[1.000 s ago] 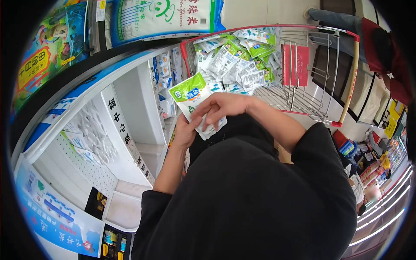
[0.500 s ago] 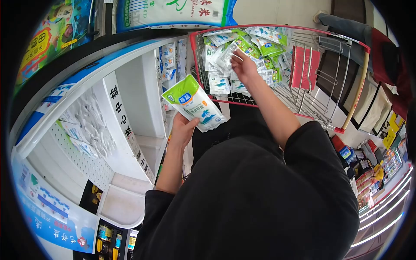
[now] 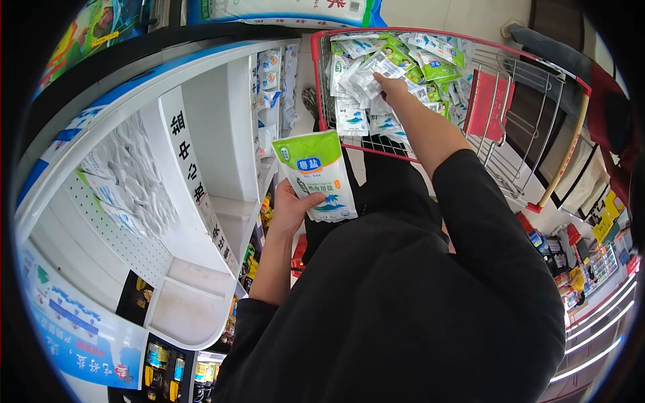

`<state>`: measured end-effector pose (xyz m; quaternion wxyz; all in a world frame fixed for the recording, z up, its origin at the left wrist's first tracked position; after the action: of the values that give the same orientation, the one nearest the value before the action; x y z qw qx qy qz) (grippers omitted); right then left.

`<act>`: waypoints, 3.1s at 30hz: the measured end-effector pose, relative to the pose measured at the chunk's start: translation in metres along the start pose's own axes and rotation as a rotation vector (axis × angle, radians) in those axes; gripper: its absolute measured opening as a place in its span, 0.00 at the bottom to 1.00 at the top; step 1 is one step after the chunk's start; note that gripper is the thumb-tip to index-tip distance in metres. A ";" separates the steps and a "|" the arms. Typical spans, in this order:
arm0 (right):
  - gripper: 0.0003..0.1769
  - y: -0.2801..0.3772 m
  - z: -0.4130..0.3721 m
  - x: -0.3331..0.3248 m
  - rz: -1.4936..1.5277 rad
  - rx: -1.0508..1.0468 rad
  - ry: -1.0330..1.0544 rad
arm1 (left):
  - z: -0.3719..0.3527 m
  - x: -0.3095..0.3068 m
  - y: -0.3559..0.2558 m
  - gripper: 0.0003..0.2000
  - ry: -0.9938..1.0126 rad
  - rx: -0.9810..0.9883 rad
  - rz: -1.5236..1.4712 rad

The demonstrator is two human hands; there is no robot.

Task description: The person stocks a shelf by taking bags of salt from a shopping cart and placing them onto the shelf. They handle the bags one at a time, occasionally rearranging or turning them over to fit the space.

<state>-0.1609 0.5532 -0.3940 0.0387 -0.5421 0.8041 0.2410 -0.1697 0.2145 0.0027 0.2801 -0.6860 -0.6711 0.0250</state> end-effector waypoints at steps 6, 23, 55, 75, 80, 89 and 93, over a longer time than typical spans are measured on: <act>0.22 0.031 -0.094 -0.058 0.107 -0.137 0.049 | -0.022 -0.011 0.002 0.21 0.001 0.030 0.081; 0.27 0.085 -0.399 -0.088 0.555 -0.303 0.704 | -0.151 -0.016 -0.223 0.17 -0.024 0.720 -0.280; 0.28 0.130 -0.473 -0.069 0.545 -0.530 0.695 | -0.126 -0.108 -0.370 0.62 -1.182 0.844 1.428; 0.30 0.160 -0.512 -0.046 0.506 -0.559 0.787 | -0.099 -0.098 -0.376 0.59 -1.295 1.042 1.222; 0.27 0.186 -0.564 -0.033 0.494 -0.618 0.817 | -0.177 0.006 -0.303 0.51 -0.638 1.334 1.007; 0.46 0.212 -0.679 0.028 -0.807 -1.892 0.158 | -0.170 0.059 -0.187 0.27 -0.094 0.899 0.166; 0.54 0.232 -0.704 0.028 -0.755 -1.889 0.171 | -0.167 0.008 -0.204 0.15 0.112 0.788 -0.432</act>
<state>-0.2388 0.2955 0.2975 -0.3888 -0.5845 0.0622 0.7095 -0.2851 0.1519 0.2315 0.5547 -0.3714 -0.7218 0.1824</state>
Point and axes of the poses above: each hand's wrist, its own z-axis towards the middle knuckle, its own x-axis out of the palm, y = z × x, the point moved 4 cm from there along z, towards the middle knuckle, and after that the axes turned 5 degrees about -x, right-handed, at the moved point
